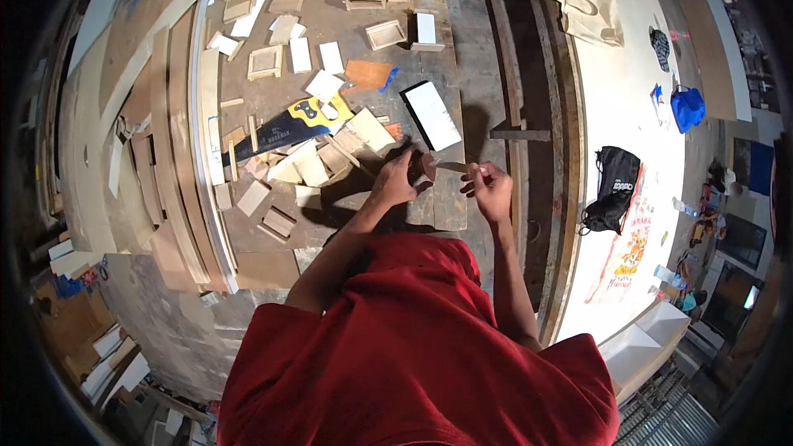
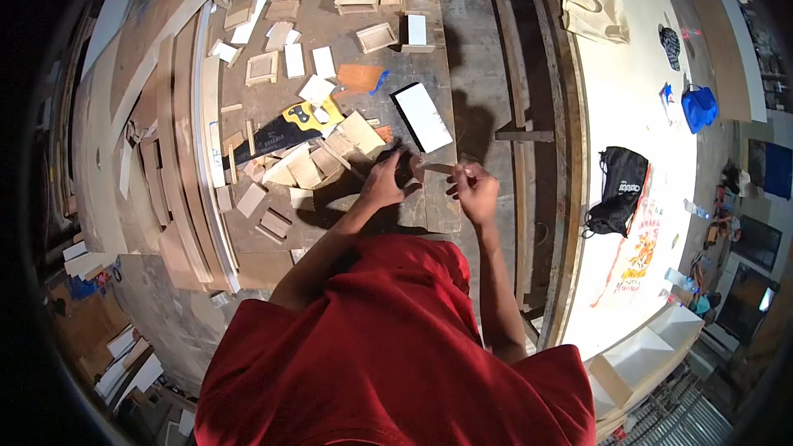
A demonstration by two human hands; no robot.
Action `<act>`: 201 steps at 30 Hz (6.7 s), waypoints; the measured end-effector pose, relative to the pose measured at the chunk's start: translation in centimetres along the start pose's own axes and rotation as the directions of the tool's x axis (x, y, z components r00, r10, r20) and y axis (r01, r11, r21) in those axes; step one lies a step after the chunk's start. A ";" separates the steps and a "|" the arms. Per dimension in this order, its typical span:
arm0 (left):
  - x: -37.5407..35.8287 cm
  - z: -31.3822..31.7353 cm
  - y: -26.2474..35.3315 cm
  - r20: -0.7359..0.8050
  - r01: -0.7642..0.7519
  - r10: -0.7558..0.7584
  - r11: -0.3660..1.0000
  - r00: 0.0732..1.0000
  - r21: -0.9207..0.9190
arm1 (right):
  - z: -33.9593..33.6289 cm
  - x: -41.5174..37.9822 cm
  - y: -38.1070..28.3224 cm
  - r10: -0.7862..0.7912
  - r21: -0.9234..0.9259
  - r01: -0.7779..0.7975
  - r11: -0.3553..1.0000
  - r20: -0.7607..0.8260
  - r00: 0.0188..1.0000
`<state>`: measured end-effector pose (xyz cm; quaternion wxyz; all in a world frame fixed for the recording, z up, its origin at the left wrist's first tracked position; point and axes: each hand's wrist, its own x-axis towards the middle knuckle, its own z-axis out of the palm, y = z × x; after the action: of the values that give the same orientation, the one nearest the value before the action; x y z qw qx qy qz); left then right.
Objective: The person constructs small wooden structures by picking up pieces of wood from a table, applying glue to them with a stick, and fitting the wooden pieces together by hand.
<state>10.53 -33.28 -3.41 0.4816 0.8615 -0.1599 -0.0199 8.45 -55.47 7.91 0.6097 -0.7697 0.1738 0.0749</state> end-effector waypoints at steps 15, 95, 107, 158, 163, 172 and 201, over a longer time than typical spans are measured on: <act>-2.1 -19.1 14.8 0.060 0.381 -0.496 0.578 0.866 -0.721 | 0.8 -5.3 -11.8 -0.191 0.504 0.103 0.857 0.126 0.974; -4.4 -26.6 27.2 -0.239 0.079 -0.282 0.783 0.929 -0.617 | 1.9 -11.2 -23.2 -0.492 0.314 0.457 0.832 0.040 0.870; -4.3 -27.1 27.3 -0.244 0.088 -0.275 0.810 0.930 -0.579 | 1.6 -11.1 -23.2 -0.526 0.252 0.490 0.835 0.104 0.844; -4.4 -27.0 27.3 -0.164 0.093 -0.303 0.683 0.939 -0.725 | 3.5 -10.7 -21.5 -0.538 0.432 0.514 0.741 -0.077 0.840; -4.2 -26.8 27.4 -0.190 0.060 -0.282 0.688 0.941 -0.723 | 3.0 -11.2 -21.5 -0.545 0.374 0.517 0.770 -0.034 0.837; -4.2 -26.4 27.6 -0.204 0.050 -0.272 0.704 0.941 -0.708 | 2.7 -10.6 -21.9 -0.519 0.522 0.465 0.715 -0.051 0.854; -3.1 -26.5 27.7 -0.276 0.043 -0.327 0.710 0.904 -0.703 | 2.4 -9.7 -21.4 -0.525 0.445 0.438 0.781 0.089 0.846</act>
<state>5.45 -24.01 33.55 0.7804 0.6223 0.0442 0.0411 7.39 -47.29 30.05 0.7698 -0.6315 -0.0826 -0.0420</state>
